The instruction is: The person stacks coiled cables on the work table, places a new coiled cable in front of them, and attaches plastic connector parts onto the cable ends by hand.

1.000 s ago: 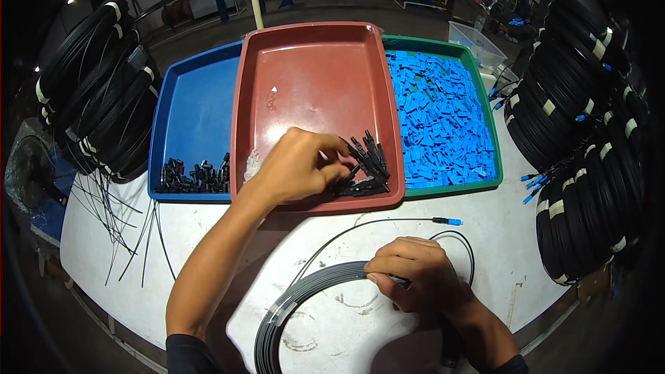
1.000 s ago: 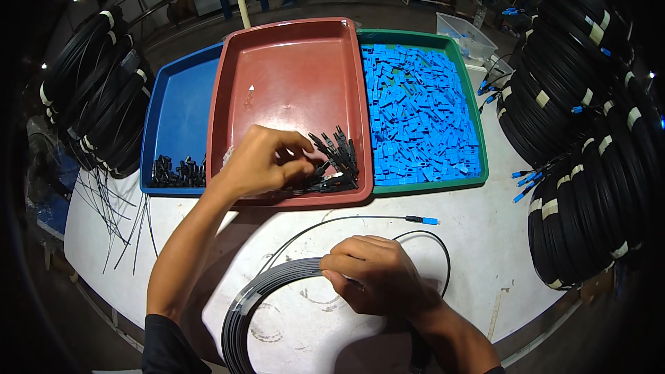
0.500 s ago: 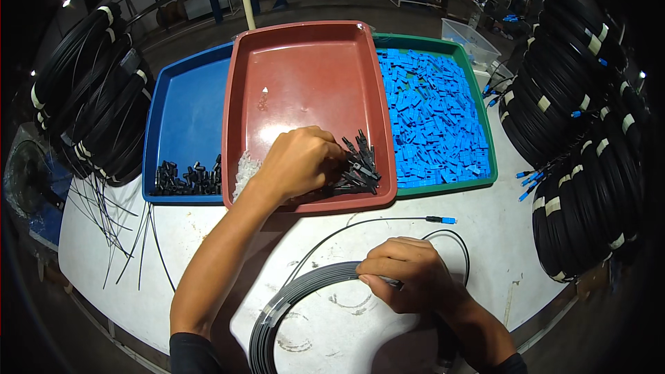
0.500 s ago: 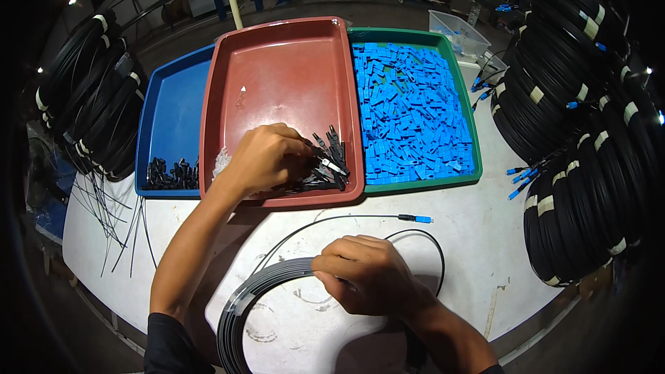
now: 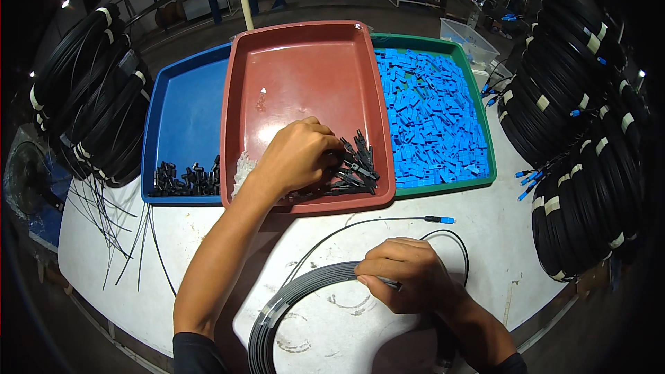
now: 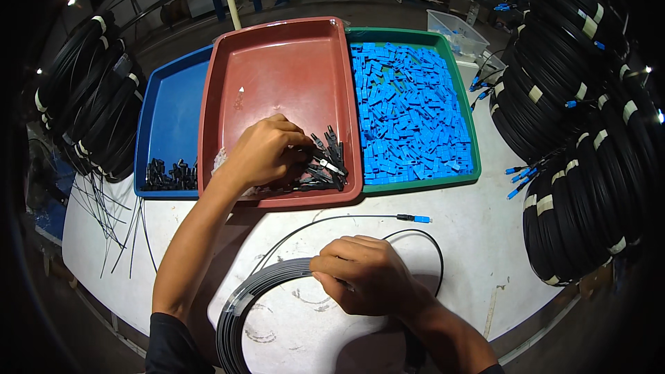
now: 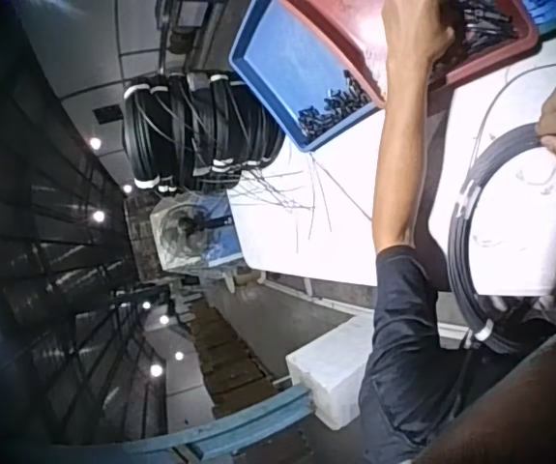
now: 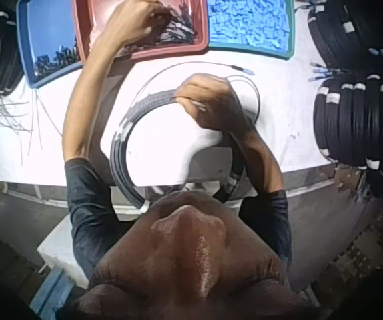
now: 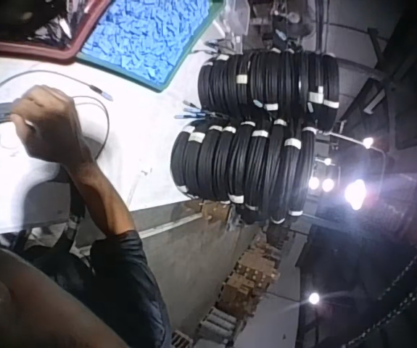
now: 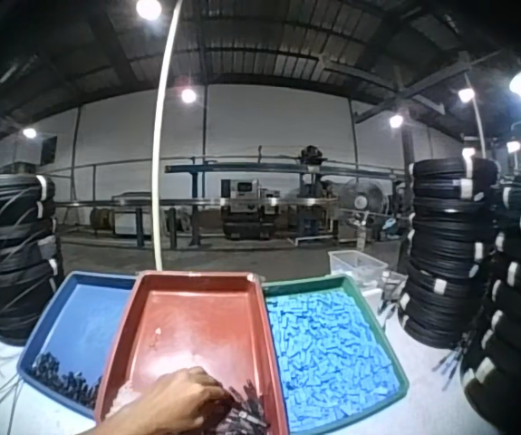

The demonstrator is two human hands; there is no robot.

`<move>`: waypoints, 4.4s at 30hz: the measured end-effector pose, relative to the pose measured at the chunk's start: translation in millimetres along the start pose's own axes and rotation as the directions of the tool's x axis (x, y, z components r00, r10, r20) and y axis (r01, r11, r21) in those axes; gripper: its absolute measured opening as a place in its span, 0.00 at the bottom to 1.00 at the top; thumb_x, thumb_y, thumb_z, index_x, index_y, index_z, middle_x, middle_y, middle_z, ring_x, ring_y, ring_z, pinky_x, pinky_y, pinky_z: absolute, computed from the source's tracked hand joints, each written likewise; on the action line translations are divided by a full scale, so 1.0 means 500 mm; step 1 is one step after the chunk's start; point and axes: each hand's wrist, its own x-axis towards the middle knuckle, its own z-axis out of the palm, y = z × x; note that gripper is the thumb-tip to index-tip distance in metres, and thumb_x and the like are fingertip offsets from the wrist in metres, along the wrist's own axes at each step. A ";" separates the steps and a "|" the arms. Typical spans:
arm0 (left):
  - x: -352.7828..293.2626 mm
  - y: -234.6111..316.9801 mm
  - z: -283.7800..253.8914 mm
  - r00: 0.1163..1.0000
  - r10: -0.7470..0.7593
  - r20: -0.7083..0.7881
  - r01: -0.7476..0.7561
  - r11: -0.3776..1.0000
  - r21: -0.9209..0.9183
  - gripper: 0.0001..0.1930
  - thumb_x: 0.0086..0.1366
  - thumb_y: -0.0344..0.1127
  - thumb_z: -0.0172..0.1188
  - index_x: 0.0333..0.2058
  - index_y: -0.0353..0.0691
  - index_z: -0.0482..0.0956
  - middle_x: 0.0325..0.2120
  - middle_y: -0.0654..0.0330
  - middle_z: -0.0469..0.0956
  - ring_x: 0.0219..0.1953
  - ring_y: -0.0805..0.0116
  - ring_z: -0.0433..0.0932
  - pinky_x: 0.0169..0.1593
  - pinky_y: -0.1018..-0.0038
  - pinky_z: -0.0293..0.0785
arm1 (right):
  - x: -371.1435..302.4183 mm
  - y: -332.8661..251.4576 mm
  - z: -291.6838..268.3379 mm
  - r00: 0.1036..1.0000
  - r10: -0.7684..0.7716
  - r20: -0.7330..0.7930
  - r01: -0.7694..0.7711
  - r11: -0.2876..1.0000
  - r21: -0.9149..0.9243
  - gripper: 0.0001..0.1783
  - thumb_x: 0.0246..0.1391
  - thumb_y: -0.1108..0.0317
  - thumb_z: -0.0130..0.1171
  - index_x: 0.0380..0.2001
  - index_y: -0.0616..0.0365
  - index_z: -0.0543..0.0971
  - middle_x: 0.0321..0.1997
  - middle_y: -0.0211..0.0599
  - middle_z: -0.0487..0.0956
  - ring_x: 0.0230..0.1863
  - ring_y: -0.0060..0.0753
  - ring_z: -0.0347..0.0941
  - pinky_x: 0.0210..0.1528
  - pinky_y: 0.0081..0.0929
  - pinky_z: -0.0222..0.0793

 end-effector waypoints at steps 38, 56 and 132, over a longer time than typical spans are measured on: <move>-0.240 0.166 -0.011 0.924 -0.381 0.035 -0.075 -0.271 -0.960 0.12 0.67 0.32 0.61 0.46 0.42 0.71 0.38 0.55 0.80 0.44 0.60 0.84 0.51 0.62 0.82 | -0.006 0.004 0.007 0.993 -0.012 -0.117 0.021 0.997 0.074 0.05 0.51 0.75 0.66 0.33 0.60 0.85 0.34 0.37 0.83 0.30 0.32 0.79 0.29 0.26 0.73; -0.251 0.194 0.015 0.934 -0.269 -0.236 -0.001 0.658 -0.753 0.23 0.66 0.20 0.61 0.59 0.34 0.68 0.49 0.53 0.80 0.53 0.67 0.81 0.52 0.72 0.79 | -0.005 0.004 0.004 0.990 -0.036 -0.133 0.045 0.997 0.063 0.07 0.51 0.78 0.66 0.35 0.60 0.84 0.35 0.37 0.83 0.31 0.33 0.80 0.29 0.26 0.73; -0.267 0.209 -0.010 0.960 -0.078 -0.268 -0.068 0.866 -0.496 0.10 0.56 0.26 0.69 0.37 0.33 0.82 0.30 0.55 0.84 0.30 0.67 0.82 0.39 0.73 0.77 | -0.002 0.012 0.012 0.951 -0.183 -0.248 0.187 0.982 -0.006 0.11 0.45 0.81 0.67 0.36 0.62 0.87 0.33 0.38 0.84 0.23 0.21 0.74 0.22 0.20 0.66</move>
